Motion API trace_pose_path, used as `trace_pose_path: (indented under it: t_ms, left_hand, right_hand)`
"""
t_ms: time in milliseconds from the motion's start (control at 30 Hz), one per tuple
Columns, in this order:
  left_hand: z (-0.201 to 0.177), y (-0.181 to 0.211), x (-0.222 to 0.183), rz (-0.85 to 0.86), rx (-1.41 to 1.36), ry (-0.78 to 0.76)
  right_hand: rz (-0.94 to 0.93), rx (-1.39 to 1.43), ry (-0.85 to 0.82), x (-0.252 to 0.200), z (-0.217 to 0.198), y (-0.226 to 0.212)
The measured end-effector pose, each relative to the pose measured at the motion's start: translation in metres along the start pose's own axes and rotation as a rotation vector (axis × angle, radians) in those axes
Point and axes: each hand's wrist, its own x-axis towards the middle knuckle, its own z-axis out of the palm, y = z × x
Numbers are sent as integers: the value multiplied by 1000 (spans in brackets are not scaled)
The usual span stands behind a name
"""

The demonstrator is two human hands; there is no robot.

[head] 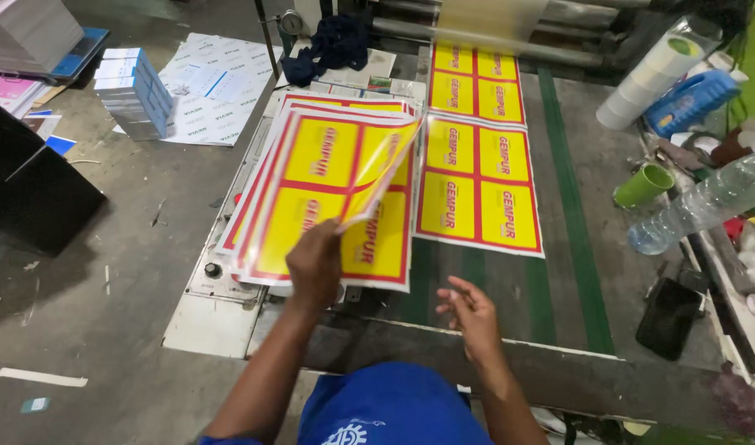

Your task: The person repeatedly picks up yellow and red printed sheets from a pile on the left and places them onto a growing stack on the right. The sheets are handled one at a time and aligned by hand throughout the clip.

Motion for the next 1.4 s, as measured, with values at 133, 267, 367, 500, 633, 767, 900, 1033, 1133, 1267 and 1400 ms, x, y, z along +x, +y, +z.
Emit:
trace_pose_path:
  t_ms: [133,267,367,500,633,767,900,1033,1133,1267,1400]
  left_hand:
    - [18,33,-31,234,-27,-100]
    - [32,58,-64,239,-119,-407]
    - [42,64,-79,291,-47,-516]
    - [34,77,-79,293,4,-581]
    - [33,46,-84,196,150,-616]
    - [36,8,-85,11,408,-659]
    - [22,-15,-77,-82,558,-688]
    - [4,15,-53,-118,536,-696]
    - [-1,23,-59,-8,354,-790]
    - [2,18,-77,81,402,-724]
    - [1,30,-69,89,328,-594]
  right_hand:
    - [-60,7,-110,-3,33,-16]
    - [-70,113,-329,-6,33,9]
    - [56,200,-190,-15,33,-8]
    - [-29,266,40,-21,-1,-8]
    - [10,197,236,-25,-64,-4]
    - [-31,166,372,-15,-148,42]
    - [48,117,399,-31,-197,50]
    - [179,101,390,-32,-223,65]
    - [257,115,364,-27,-229,74]
    - [279,129,292,-16,-216,72]
    - [289,169,251,6,-194,55]
